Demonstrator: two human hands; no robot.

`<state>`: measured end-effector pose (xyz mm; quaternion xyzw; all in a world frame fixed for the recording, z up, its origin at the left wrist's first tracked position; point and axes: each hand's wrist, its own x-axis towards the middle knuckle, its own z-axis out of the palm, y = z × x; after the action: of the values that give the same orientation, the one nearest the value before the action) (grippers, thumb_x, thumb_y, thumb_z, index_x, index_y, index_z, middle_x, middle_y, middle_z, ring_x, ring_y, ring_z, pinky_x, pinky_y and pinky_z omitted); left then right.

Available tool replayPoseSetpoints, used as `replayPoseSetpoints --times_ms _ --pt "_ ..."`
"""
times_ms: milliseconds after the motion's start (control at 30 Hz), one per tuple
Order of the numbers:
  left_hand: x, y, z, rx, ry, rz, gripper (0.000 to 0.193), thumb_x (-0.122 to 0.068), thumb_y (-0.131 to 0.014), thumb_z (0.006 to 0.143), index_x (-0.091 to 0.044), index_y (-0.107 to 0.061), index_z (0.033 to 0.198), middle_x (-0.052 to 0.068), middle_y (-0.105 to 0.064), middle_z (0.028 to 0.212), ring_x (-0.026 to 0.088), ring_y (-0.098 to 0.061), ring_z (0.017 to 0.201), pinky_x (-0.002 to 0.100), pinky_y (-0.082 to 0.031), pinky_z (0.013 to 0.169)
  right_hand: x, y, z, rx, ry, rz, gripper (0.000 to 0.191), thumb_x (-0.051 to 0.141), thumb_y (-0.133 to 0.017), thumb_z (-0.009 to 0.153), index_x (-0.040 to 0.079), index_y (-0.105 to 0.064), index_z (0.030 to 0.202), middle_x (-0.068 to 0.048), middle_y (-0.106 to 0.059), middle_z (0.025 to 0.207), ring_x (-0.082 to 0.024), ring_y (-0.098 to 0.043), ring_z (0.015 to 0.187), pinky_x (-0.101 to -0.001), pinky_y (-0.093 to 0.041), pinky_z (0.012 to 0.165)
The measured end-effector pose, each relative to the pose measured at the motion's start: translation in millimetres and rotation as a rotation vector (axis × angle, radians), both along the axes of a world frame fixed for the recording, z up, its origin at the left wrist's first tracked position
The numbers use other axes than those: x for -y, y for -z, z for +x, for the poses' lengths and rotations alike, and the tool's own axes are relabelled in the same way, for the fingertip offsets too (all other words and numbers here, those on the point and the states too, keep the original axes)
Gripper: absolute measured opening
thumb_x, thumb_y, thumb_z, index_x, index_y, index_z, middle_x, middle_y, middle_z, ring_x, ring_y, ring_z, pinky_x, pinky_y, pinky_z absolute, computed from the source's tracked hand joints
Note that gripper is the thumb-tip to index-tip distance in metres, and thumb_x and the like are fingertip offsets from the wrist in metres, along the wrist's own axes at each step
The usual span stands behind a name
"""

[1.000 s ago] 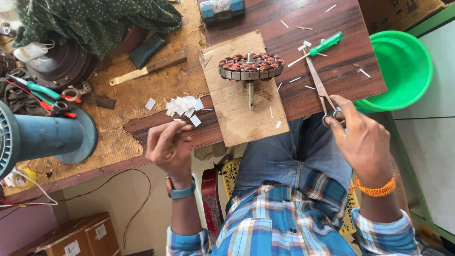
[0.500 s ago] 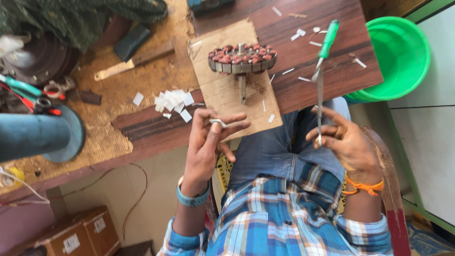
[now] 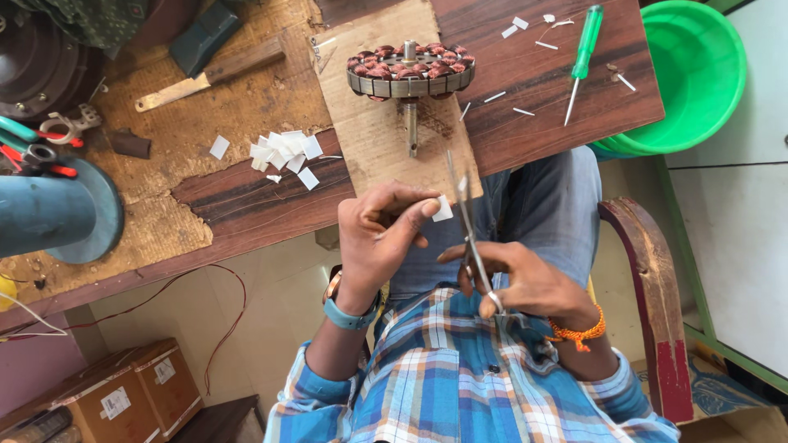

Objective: The person cuts small white rectangular pieces with scissors and inserts them into the slots of a motor stator. They use a screwdriver to press the pieces into place and repeat the process across multiple slots.

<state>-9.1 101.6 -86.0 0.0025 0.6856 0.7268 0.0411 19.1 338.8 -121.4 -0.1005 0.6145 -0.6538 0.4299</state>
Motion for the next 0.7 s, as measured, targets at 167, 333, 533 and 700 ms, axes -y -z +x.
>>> replayPoseSetpoints --times_ms 167,333,533,700 --pt "-4 -2 1 0.011 -0.007 0.002 0.012 -0.006 -0.072 0.097 0.005 -0.074 0.102 0.008 -0.075 0.083 0.006 -0.068 0.069 0.020 -0.055 0.054 6 -5 8 0.072 -0.042 -0.020 0.099 0.048 -0.092 0.056 -0.002 -0.065 0.138 0.000 -0.065 0.082 -0.009 -0.057 0.073 -0.0268 -0.045 0.064" --pt "-3 -2 1 0.022 -0.005 -0.018 0.012 -0.007 -0.071 0.098 0.005 -0.072 0.100 0.008 -0.076 0.082 0.006 -0.070 0.071 0.020 -0.056 0.054 7 -4 11 0.118 0.006 -0.002 0.093 0.040 -0.095 0.056 -0.005 -0.068 0.133 0.001 -0.063 0.075 -0.008 -0.058 0.071 -0.0263 -0.046 0.063" --pt "1 1 2 0.044 0.010 -0.002 0.013 -0.007 -0.072 0.097 0.005 -0.073 0.101 0.009 -0.075 0.083 0.006 -0.068 0.070 0.020 -0.054 0.052 7 -3 12 0.167 0.009 -0.009 0.094 0.037 -0.096 0.055 -0.006 -0.067 0.133 0.001 -0.062 0.074 -0.007 -0.056 0.068 -0.0255 -0.043 0.060" --pt "1 1 3 0.035 0.023 0.023 0.013 -0.007 -0.071 0.097 0.005 -0.072 0.102 0.008 -0.076 0.085 0.006 -0.070 0.072 0.020 -0.055 0.052 5 -4 13 0.168 0.008 -0.077 0.101 0.042 -0.096 0.056 -0.007 -0.063 0.137 0.000 -0.062 0.074 -0.007 -0.055 0.067 -0.0246 -0.042 0.059"
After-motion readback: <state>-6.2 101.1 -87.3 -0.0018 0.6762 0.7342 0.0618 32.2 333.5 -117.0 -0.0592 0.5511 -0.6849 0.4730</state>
